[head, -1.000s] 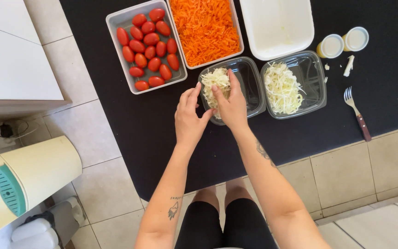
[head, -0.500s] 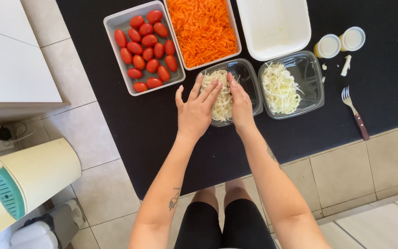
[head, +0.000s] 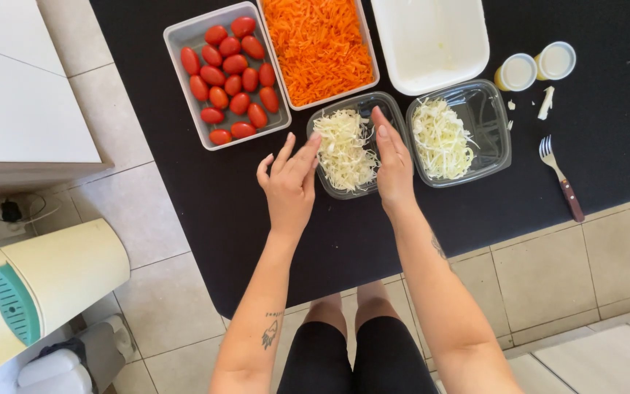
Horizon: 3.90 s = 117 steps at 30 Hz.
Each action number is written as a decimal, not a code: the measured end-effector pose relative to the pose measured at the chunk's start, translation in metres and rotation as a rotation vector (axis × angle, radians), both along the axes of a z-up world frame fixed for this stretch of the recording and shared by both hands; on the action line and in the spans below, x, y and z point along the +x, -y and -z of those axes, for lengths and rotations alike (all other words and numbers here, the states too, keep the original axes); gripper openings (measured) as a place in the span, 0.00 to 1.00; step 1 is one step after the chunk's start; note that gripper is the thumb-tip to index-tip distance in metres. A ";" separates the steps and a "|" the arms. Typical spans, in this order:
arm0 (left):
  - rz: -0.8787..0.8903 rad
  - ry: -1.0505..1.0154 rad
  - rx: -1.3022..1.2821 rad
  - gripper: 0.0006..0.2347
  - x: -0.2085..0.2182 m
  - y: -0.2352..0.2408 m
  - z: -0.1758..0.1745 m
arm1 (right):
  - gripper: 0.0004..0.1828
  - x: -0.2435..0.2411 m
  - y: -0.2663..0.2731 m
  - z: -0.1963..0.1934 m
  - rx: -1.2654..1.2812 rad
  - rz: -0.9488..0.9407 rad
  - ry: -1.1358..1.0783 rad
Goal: The person places shredded cabbage into two clear plastic containers, followed by adding shredded carrots on top. They use their hands to arrange and press down the vegetables to create even layers within the containers.
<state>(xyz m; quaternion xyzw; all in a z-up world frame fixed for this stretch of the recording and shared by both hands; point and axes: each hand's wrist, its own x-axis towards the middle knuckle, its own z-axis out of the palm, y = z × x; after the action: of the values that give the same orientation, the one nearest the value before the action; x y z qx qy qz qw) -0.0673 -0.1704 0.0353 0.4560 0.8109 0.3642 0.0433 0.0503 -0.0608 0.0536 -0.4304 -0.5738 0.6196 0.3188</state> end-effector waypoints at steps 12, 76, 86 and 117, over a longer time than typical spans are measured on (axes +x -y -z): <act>-0.129 -0.140 0.051 0.11 0.007 -0.010 0.000 | 0.22 -0.008 0.037 -0.010 1.018 -0.069 0.442; -0.060 -0.177 0.083 0.06 0.163 -0.038 -0.037 | 0.19 0.131 -0.099 -0.035 1.049 -0.207 0.470; -0.355 -0.055 -0.068 0.02 0.112 0.034 -0.049 | 0.10 -0.029 -0.138 -0.024 1.064 -0.323 0.216; 0.135 -0.006 -0.184 0.03 -0.034 0.081 -0.040 | 0.40 -0.181 -0.157 -0.010 0.940 -1.000 1.090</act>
<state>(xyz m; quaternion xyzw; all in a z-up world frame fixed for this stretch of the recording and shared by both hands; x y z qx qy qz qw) -0.1015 -0.2519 0.0756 0.5046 0.8085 0.2832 0.1072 -0.1302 0.0959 0.0638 -0.1886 -0.9636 0.0941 -0.1647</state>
